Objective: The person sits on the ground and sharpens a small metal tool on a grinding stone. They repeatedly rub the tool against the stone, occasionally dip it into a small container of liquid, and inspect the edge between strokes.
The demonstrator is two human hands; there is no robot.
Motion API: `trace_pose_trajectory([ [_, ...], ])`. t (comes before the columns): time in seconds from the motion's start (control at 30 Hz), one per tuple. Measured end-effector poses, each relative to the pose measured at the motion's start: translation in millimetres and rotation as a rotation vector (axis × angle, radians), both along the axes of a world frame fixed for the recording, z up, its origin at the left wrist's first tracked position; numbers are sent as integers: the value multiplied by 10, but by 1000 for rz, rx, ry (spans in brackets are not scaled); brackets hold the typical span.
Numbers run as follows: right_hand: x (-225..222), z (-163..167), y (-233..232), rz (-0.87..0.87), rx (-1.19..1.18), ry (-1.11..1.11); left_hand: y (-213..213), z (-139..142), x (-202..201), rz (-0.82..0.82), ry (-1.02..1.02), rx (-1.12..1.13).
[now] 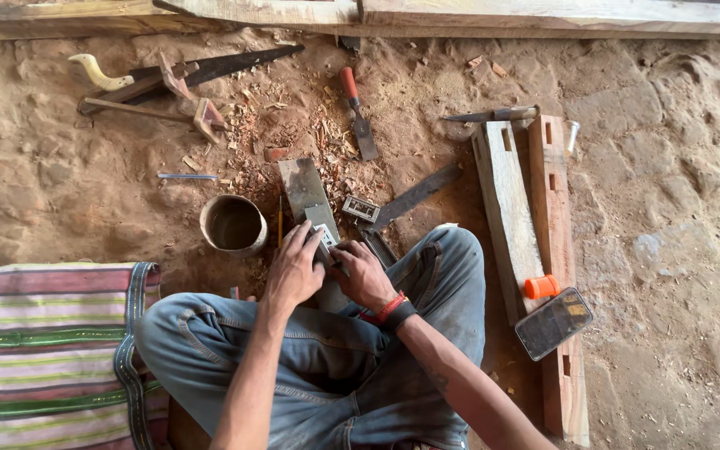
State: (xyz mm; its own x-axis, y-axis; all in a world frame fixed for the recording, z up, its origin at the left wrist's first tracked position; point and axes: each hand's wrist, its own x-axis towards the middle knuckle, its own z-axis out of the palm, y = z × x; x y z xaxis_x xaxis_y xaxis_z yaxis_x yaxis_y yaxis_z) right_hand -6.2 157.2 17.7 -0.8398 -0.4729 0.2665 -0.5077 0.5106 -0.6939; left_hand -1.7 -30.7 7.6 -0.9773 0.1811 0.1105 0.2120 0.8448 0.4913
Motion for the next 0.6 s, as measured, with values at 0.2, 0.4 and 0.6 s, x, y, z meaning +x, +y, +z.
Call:
trace_pose_trajectory([
  [0.2, -38, 22, 46, 46, 4, -73, 11, 162, -13, -81, -9, -42],
  [0.4, 90, 98, -66, -46, 74, -132, 45, 211, -38, -115, -133, -169],
  [0.6, 549, 140, -97, 36, 124, 5, 114, 144, 223, -228, -5, -273],
])
